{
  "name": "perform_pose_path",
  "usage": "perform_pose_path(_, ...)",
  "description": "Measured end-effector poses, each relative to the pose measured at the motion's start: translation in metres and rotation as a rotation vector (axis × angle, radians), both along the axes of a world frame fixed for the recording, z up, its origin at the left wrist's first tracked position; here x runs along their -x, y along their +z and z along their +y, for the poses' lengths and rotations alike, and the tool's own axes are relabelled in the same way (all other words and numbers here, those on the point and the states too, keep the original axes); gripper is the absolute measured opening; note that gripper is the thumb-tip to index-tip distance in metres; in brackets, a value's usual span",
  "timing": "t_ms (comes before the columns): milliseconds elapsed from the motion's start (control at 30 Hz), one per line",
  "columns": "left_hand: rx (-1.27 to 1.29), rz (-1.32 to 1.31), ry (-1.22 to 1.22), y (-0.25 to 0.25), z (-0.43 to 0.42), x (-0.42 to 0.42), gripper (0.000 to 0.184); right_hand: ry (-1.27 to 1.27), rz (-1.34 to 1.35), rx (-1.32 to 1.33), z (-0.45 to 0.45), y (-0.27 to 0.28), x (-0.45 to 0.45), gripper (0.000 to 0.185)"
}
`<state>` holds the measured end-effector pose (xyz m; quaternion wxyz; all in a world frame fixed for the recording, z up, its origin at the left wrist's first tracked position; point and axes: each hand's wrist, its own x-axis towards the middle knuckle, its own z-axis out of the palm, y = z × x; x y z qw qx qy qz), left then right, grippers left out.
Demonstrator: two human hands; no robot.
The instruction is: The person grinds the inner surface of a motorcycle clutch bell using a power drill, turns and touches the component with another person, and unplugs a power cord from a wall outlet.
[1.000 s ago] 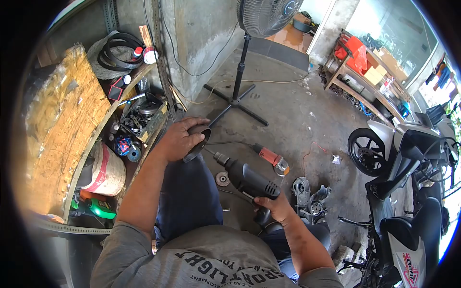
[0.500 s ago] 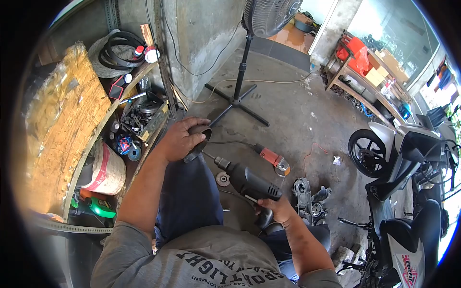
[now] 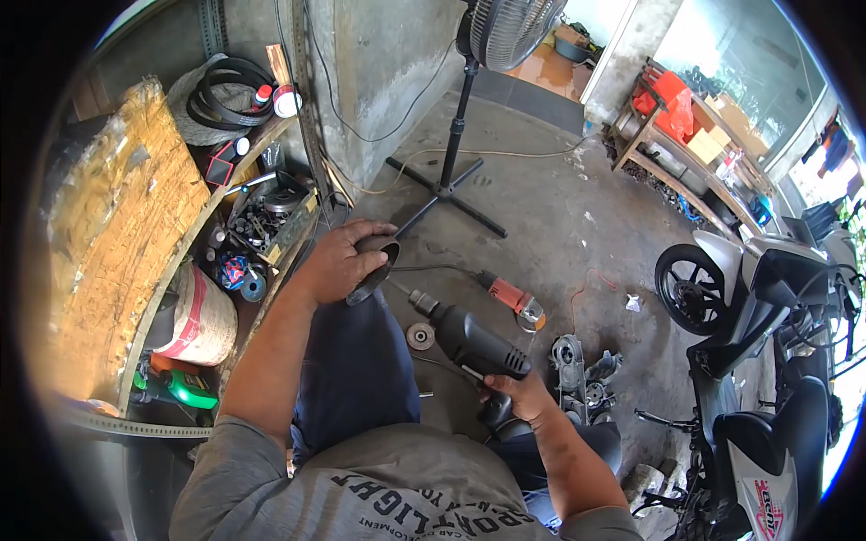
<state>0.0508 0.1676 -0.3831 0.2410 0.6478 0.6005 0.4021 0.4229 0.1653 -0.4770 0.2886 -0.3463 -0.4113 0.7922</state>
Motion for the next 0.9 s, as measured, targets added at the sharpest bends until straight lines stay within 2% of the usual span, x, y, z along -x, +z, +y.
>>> perform_pose_path(467, -0.002, -0.001, 0.005, -0.004, -0.001, 0.002, 0.04, -0.038, -0.037, -0.045, -0.008, -0.004, -0.001, 0.043)
perform_pose_path(900, -0.006, -0.071, -0.006, -0.006, -0.004, 0.004, 0.039, 0.029, 0.086, 0.086, -0.003, -0.019, -0.009, 0.044)
